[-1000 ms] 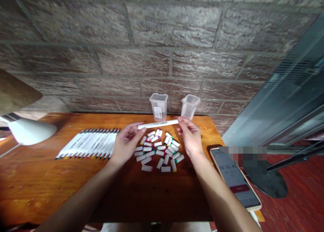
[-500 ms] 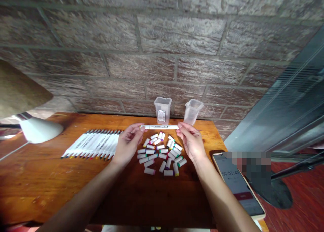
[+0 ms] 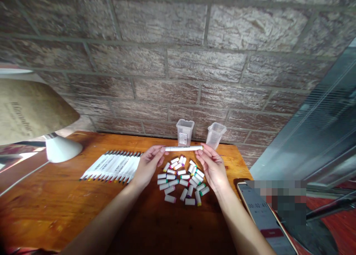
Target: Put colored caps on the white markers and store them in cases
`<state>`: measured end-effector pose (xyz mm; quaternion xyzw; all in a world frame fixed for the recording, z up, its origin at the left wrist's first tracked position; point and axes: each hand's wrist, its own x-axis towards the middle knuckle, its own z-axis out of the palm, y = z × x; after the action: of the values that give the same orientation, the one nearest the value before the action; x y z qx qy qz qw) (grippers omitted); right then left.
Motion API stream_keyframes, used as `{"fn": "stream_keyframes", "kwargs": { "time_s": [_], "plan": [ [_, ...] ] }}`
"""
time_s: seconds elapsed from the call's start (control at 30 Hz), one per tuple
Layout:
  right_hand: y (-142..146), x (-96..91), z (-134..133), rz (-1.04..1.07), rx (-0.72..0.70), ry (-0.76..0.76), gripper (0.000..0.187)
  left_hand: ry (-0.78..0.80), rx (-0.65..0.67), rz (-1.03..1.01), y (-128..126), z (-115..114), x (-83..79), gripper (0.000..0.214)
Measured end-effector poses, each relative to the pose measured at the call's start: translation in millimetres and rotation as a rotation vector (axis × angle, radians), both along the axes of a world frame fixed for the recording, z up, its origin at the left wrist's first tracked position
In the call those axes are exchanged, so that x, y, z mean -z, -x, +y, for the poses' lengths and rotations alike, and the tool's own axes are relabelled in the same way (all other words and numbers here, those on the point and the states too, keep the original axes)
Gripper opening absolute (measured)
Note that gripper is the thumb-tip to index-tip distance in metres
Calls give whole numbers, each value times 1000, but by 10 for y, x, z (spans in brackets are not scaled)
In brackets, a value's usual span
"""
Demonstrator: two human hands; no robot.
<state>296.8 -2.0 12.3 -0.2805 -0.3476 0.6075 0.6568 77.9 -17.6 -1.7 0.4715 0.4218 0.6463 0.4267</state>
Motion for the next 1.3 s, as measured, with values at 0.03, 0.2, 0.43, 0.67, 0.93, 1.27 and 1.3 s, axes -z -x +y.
{"fn": "stream_keyframes", "kwargs": {
  "time_s": [0.03,0.2,0.43,0.67,0.93,1.27,1.3],
  "plan": [
    [13,-1,-10,-1,6,-2,32,6,30,-26,9,1,-15,36],
    [83,-48,-54,-45,37,-37,29,4,21,-86,33,-1,-76,40],
    [131,-579,198,-64,221,-184,28,38,4,-201,65,27,-77,51],
    [183,-1069,623,-80,460,-368,31,60,-9,-154,103,20,-75,50],
    [82,-970,902,-254,397,-354,30,107,-1,-107,117,24,-76,44],
    [158,-678,1153,-495,288,-400,38,127,14,-112,99,23,-55,41],
    [167,-651,1168,-536,290,-402,39,130,17,-113,99,25,-48,41]
  ]
}}
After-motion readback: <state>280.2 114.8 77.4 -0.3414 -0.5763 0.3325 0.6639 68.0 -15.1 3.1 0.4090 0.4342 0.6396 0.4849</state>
